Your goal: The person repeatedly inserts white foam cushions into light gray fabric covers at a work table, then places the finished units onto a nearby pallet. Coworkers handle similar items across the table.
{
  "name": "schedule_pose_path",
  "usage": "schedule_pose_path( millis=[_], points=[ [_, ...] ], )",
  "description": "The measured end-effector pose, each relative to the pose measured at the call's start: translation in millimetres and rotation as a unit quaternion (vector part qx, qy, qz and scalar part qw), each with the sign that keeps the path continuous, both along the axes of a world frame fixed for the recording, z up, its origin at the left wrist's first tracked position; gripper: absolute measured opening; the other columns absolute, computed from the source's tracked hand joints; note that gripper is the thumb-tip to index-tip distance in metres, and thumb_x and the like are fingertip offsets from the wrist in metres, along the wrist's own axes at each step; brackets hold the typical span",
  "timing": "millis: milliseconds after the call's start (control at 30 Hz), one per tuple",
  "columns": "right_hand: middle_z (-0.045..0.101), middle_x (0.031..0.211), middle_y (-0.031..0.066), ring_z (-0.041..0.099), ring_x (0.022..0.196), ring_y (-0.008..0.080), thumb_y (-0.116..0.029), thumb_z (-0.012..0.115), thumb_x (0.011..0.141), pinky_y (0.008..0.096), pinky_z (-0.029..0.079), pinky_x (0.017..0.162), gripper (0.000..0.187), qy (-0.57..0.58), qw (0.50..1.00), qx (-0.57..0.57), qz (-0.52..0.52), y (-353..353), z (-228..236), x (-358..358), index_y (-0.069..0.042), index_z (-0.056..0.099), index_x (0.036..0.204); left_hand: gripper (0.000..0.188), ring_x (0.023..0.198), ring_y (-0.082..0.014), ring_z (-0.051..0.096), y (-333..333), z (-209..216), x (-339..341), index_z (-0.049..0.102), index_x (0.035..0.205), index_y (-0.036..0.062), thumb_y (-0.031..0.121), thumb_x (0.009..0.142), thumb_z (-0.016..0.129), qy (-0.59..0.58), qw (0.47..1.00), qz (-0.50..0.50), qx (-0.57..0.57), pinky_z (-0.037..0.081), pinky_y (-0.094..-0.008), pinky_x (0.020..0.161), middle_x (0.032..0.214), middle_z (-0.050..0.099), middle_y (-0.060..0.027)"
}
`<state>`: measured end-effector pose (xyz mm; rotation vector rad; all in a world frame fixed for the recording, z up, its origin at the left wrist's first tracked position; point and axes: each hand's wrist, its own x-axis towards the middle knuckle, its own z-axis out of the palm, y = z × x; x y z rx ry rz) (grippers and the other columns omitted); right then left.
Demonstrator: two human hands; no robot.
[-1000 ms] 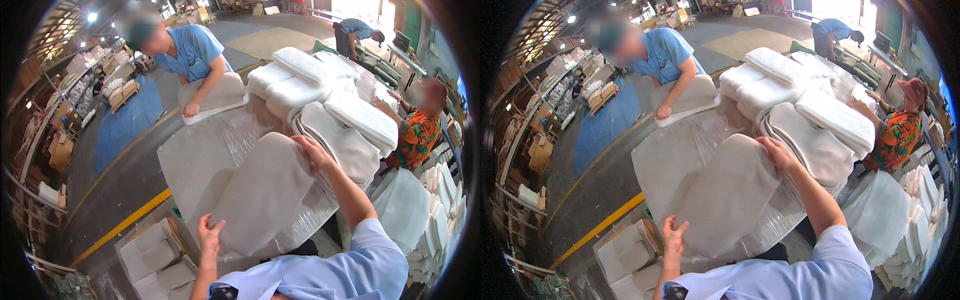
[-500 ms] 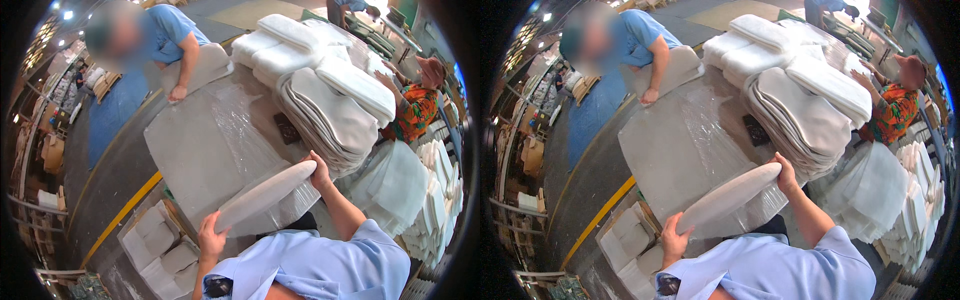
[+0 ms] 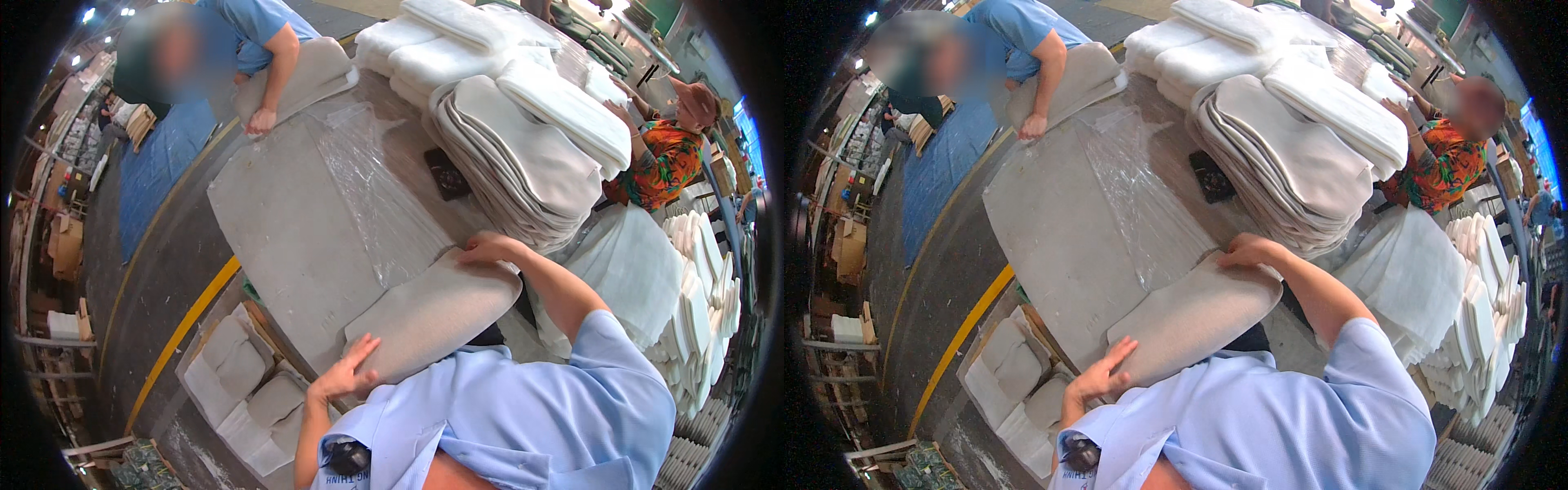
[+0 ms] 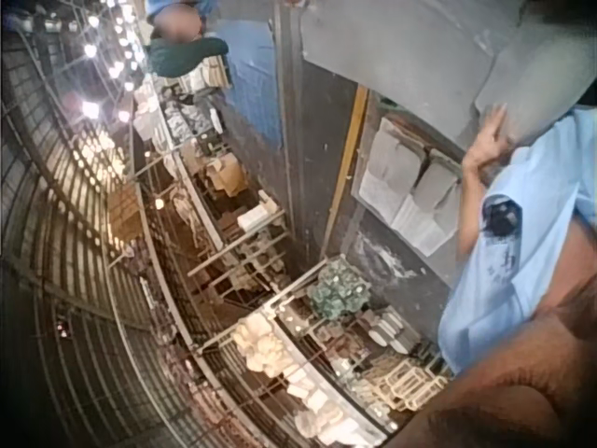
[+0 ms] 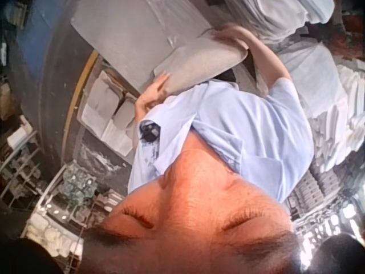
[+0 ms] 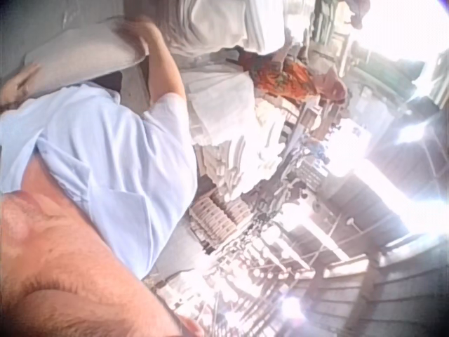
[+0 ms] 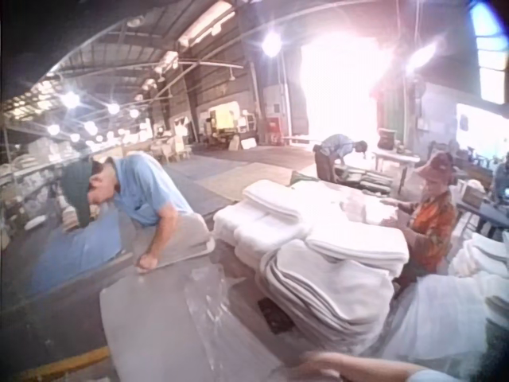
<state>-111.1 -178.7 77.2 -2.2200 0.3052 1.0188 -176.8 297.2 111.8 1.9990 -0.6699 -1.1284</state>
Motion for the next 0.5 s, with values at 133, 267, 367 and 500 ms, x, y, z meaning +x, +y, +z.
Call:
schedule_pose_path(
  millis=[133, 267, 367, 500],
  points=[
    [0.076, 0.102, 0.0186, 0.07, 0.097, 0.0346, -0.038, 0.076, 0.088, 0.0435, 0.054, 0.087, 0.042, -0.126, 0.985, -0.033, 0.116, 23.5, -13.0, 15.8, -0.003, 0.074, 0.111, 0.093, 0.158, -0.0362, 0.034, -36.0, -8.3, 30.9, 0.039, 0.163, 0.0057, 0.056, 0.094, 0.074, -0.028, 0.997, 0.029, 0.065, 0.029, -0.0446, 0.129, 0.169, 0.035, -0.0241],
    [0.074, 0.095, 0.0173, 0.072, 0.086, 0.033, -0.03, 0.073, 0.092, 0.0466, 0.054, 0.075, 0.032, -0.249, 0.964, -0.001, 0.094, 23.8, 1.7, 8.0, -0.003, 0.072, 0.11, 0.093, 0.149, -0.0384, 0.047, -91.7, -23.3, 68.4, 0.043, 0.16, 0.001, 0.05, 0.09, 0.079, -0.138, 0.98, 0.098, 0.103, 0.038, -0.0448, 0.123, 0.159, 0.049, -0.0253],
    [0.073, 0.091, 0.0135, 0.072, 0.073, 0.0245, -0.028, 0.07, 0.099, 0.0421, 0.05, 0.059, 0.031, -0.119, 0.99, 0.068, -0.043, 23.1, 27.8, 6.0, -0.005, 0.07, 0.119, 0.093, 0.138, -0.0386, 0.058, -108.8, -33.0, 93.4, 0.048, 0.156, -0.0013, 0.048, 0.085, 0.083, -0.167, 0.977, 0.105, 0.087, 0.046, -0.0443, 0.116, 0.147, 0.061, -0.0253],
    [0.069, 0.086, 0.0074, 0.068, 0.062, 0.0136, -0.031, 0.066, 0.104, 0.0315, 0.042, 0.046, 0.035, 0.027, 0.965, 0.141, -0.221, 29.3, 55.1, 0.6, -0.005, 0.065, 0.129, 0.078, 0.119, -0.0371, 0.071, -115.9, -38.0, 116.0, 0.065, 0.14, -0.001, 0.048, 0.083, 0.085, -0.085, 0.986, 0.078, 0.122, 0.055, -0.0449, 0.102, 0.123, 0.075, -0.0232]
  ],
)
